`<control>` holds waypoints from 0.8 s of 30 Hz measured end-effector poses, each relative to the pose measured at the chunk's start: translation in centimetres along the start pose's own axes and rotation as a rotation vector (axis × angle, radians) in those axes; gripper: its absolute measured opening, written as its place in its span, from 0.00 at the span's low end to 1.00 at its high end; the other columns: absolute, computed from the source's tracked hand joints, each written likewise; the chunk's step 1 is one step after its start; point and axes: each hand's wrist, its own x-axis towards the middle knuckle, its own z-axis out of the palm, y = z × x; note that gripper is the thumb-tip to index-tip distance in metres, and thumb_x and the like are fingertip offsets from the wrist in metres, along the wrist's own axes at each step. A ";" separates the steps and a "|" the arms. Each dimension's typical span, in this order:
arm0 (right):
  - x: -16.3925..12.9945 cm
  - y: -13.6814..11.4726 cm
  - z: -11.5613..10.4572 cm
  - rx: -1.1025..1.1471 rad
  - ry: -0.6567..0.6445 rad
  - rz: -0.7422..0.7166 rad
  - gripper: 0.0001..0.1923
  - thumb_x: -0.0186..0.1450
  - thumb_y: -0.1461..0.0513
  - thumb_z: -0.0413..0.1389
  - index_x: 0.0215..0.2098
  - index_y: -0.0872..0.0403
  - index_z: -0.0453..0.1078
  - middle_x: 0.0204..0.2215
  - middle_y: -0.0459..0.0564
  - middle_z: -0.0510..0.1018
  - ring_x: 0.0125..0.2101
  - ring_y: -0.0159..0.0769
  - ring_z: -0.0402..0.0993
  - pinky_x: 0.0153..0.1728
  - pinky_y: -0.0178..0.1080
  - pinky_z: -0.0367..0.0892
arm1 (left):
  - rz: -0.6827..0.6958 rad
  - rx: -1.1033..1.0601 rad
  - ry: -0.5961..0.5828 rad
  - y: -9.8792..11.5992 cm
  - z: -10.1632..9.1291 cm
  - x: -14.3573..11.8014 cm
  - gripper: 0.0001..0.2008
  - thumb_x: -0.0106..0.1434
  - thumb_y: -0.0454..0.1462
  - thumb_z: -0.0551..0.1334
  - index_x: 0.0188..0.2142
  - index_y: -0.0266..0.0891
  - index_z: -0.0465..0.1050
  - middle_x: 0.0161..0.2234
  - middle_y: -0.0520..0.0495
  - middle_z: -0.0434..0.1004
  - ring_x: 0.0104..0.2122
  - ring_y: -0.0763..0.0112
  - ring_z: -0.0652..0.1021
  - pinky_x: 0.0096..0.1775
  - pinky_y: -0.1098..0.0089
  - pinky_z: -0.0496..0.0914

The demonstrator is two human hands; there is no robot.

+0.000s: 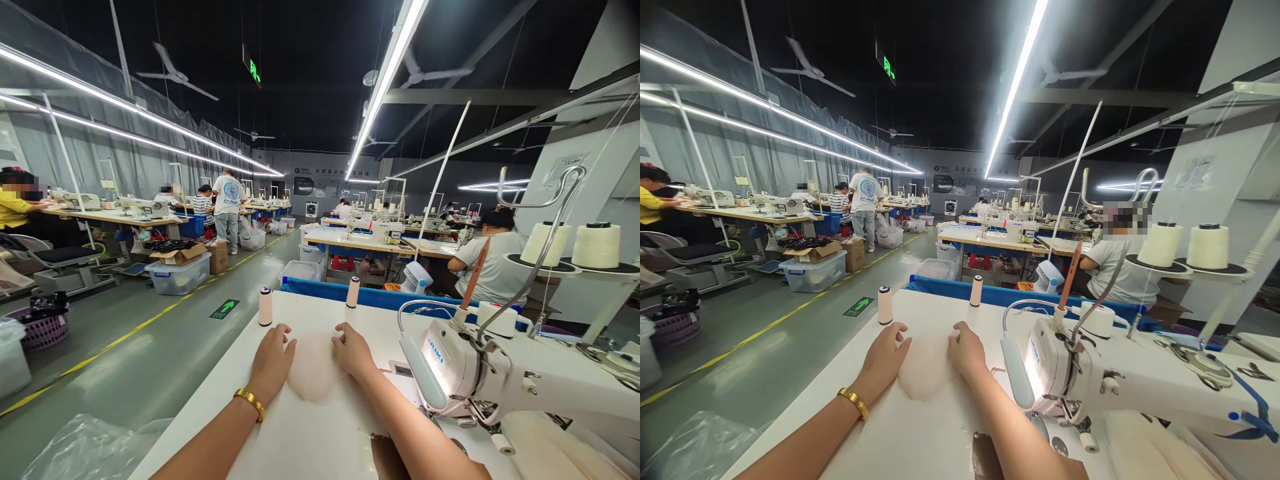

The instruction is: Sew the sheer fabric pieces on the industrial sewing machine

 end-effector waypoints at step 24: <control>-2.8 -1.6 -0.9 -0.442 0.029 -0.333 0.13 0.75 0.64 0.52 0.49 0.56 0.78 0.51 0.65 0.81 0.53 0.58 0.73 0.51 0.54 0.65 | 0.329 0.274 -0.459 1.3 -1.0 -1.2 0.44 0.61 0.55 0.66 0.72 0.42 0.63 0.71 0.35 0.66 0.70 0.37 0.65 0.68 0.42 0.58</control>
